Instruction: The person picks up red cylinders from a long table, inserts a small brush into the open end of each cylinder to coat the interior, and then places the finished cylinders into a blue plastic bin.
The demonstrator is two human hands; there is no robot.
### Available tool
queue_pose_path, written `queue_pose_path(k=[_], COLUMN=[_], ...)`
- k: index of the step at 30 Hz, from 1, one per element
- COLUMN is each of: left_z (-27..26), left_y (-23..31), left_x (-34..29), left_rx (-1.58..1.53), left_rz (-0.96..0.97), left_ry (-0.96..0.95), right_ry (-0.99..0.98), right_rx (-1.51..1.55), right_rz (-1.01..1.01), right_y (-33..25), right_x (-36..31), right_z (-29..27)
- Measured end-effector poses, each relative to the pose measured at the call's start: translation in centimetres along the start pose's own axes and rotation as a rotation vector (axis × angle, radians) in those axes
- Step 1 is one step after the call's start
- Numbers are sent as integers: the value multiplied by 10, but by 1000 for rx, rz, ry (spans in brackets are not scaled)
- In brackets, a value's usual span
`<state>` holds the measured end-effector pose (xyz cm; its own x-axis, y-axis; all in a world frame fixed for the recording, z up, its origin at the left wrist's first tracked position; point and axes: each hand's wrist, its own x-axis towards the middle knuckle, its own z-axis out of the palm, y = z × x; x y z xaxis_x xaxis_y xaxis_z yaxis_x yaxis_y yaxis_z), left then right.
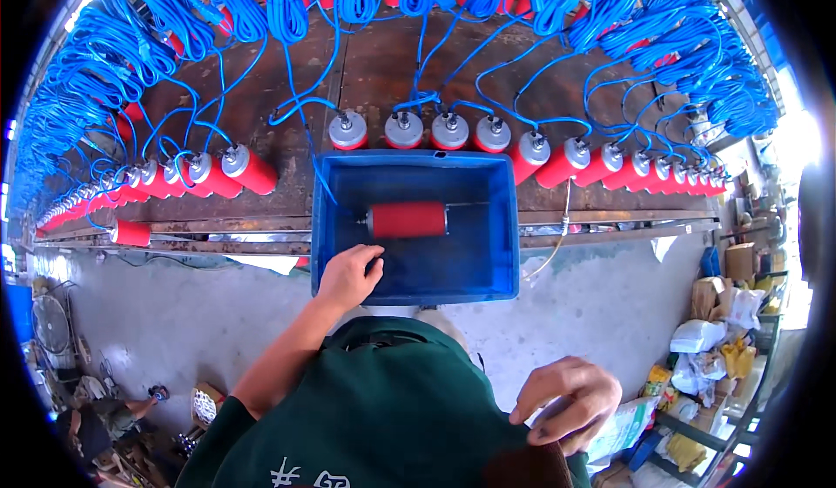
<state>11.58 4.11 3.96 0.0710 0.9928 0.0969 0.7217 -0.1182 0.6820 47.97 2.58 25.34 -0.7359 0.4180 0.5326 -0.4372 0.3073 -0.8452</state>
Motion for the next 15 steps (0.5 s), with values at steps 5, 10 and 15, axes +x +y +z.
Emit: queue_pose_path(k=[5, 10, 15], left_z=[5, 23, 46], left_y=[-11, -15, -12], left_x=[26, 79, 120], left_rx=[81, 288, 462], left_rz=[119, 342, 291], left_ry=[-2, -127, -405], right_ry=[465, 1080, 1365], right_rx=[90, 262, 189], right_rz=[255, 651, 985], right_y=[26, 80, 135], right_x=[-79, -138, -239], right_z=[-6, -6, 24])
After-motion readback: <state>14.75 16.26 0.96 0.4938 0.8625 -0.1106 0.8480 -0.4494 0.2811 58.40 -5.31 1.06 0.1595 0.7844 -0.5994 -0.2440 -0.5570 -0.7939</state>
